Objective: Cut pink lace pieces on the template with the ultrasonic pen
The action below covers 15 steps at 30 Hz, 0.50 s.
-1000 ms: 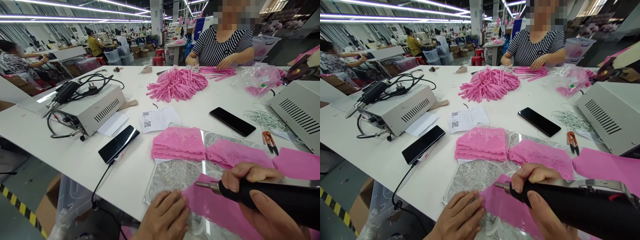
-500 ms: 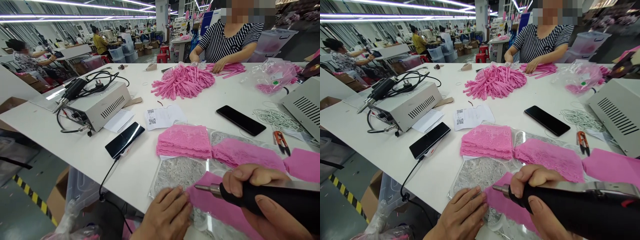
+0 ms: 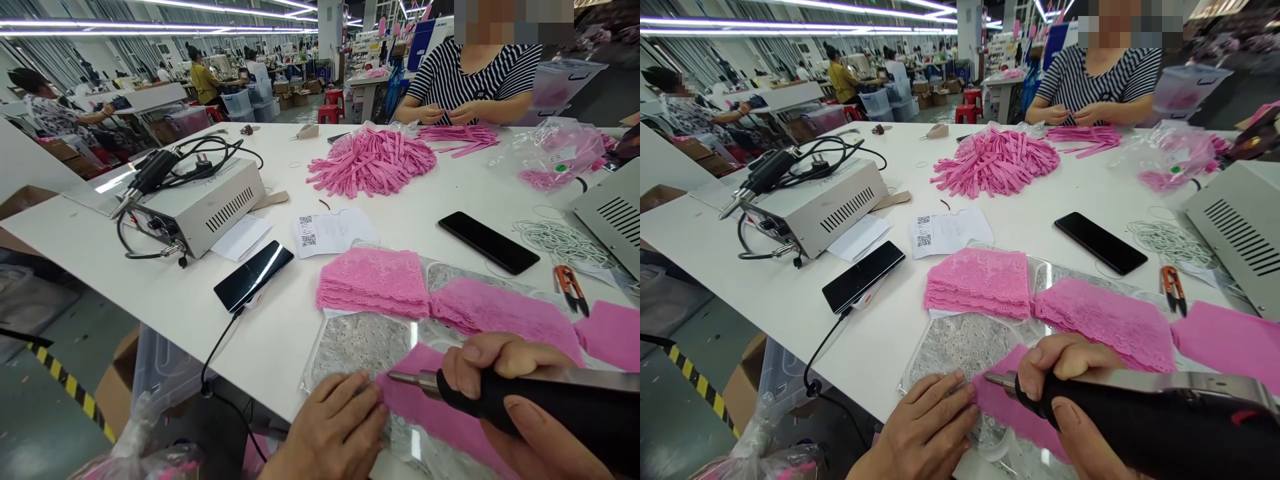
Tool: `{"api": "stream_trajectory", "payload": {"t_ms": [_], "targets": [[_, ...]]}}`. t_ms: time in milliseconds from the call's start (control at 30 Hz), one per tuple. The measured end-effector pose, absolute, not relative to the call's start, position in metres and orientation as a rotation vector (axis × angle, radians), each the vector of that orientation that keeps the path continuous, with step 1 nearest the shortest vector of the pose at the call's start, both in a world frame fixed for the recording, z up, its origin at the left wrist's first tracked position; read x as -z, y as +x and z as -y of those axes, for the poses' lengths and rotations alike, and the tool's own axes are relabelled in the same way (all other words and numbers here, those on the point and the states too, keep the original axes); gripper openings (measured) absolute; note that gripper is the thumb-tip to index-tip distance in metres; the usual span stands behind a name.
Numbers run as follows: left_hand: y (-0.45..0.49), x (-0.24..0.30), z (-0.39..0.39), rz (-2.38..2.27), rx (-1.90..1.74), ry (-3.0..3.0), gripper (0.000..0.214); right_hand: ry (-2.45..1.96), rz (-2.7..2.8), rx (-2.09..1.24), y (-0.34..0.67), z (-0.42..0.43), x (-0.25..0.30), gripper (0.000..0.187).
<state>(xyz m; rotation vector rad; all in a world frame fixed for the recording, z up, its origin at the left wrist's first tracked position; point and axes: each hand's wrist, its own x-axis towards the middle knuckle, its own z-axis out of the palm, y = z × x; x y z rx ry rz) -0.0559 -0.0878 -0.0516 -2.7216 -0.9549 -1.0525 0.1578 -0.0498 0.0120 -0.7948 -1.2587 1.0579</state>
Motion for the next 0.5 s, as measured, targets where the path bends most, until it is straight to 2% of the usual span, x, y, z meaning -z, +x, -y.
{"api": "stream_trajectory", "payload": {"t_ms": [500], "targets": [[-0.0556,0.048,0.0877,0.961,1.031,-2.713,0.024,-0.762,1.319,-1.127,0.1521,0.0517,-0.0118,0.008]]}}
